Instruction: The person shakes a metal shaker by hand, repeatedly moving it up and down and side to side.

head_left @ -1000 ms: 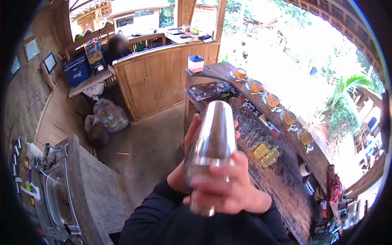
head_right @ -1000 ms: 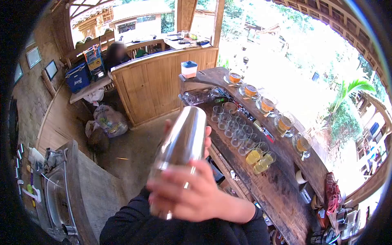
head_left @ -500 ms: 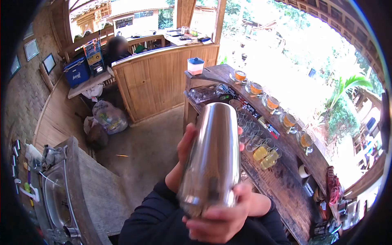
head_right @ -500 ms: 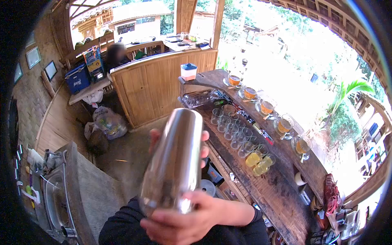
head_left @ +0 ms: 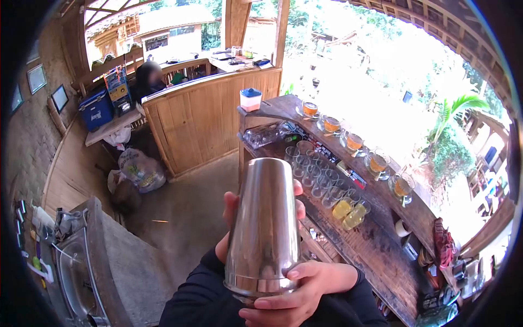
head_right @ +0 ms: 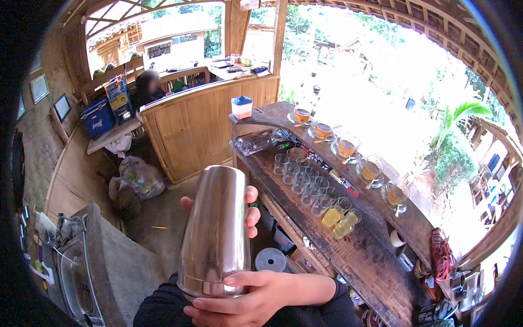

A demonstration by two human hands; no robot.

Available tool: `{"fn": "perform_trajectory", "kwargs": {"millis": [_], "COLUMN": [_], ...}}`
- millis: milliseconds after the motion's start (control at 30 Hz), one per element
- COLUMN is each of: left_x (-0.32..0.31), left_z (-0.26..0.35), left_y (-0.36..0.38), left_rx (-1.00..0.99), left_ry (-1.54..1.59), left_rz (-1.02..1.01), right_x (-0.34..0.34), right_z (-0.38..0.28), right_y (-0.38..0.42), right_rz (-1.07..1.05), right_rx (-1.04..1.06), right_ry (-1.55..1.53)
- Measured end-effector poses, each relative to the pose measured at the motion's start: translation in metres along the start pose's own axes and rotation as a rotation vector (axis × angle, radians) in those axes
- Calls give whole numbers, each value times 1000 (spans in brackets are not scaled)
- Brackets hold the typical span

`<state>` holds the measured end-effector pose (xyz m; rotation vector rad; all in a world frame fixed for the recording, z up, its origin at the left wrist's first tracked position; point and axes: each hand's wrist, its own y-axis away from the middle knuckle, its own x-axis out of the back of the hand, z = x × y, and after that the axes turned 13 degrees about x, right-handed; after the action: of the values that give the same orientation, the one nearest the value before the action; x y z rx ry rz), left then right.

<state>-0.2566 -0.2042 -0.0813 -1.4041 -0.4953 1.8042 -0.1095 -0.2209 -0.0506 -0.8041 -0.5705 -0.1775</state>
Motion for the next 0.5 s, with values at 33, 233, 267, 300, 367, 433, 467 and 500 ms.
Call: {"fn": "perform_trajectory", "kwargs": {"millis": [33,233,267,300,367,433,467,500], "left_x": [-8,81,81,59,39,33,34,50], "left_z": [-1,-29,-32,-17,0,-6,-11,-6], "left_y": [3,33,25,17,12,8,8,13], "left_rx": [33,-141,-184,10,250,173,126,144], "left_ry": [52,349,369,449,528,305,220,84], "left_rz": [71,416,320,422,363,64,-89,-96], "right_x": [1,-32,-29,-19,2,5,3,1], "right_z": [2,51,50,44,20,10,9,9], "right_y": [-3,32,33,23,-3,-10,-11,-13], "right_rz": [117,248,255,138,-14,-41,76,192], "right_rx": [32,-718,-728,-637,-359,-164,-83,4], "right_ry": [4,-163,-172,-153,-48,48,71,95]}}
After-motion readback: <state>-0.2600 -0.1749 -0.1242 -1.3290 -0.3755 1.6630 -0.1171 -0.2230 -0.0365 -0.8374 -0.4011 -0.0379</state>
